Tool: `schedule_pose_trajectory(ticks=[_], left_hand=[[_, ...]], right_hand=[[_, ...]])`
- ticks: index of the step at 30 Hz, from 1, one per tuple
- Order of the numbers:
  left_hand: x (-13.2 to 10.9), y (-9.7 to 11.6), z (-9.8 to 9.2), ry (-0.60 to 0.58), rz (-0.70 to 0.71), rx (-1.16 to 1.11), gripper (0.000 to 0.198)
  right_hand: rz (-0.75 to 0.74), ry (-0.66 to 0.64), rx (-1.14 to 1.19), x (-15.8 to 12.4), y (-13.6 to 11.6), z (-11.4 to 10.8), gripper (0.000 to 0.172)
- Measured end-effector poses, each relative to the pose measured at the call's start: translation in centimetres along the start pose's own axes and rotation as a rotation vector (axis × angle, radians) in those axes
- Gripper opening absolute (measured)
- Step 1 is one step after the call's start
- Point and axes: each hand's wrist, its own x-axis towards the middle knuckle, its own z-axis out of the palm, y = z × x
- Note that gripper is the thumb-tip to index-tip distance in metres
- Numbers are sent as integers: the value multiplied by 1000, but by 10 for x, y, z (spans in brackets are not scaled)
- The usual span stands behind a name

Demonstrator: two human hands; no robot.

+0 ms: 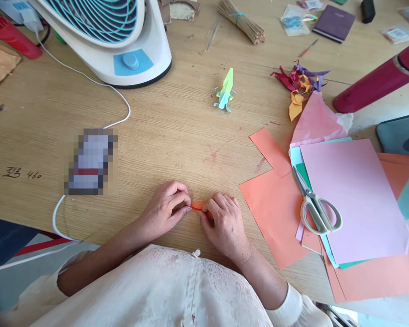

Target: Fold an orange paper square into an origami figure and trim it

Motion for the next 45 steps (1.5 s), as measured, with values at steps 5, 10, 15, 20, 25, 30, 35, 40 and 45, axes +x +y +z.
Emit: schedule_pose_trajectory(ticks=[5,10,15,20,25,30,35,40,45], left_hand=[[2,5,1,8,-46,-2,12],[3,8,3,11,-82,-1,12],[3,10,6,29,-97,29,12],[2,7,5,33,-72,15,11],[-3,-1,1,29,-41,-54,9],[-4,-4,-2,17,-32,-87,9],[-1,0,-2,6,-53,-32,11],[1,4,-2,10,-82,1,11],[2,6,1,49,-120,28,13]], right_hand=[[6,-5,10,0,0,1,17],[5,0,25,1,1,1,19],[8,4,16,2,0,1,21],[17,19,16,2,-1,1,24],[13,26,2,3,-1,1,23],[12,20,-6,4,-2,0,23],[18,17,-22,3,-1,1,22],[11,26,-26,3,-1,1,24],[14,20,-38,3,-1,2,25]])
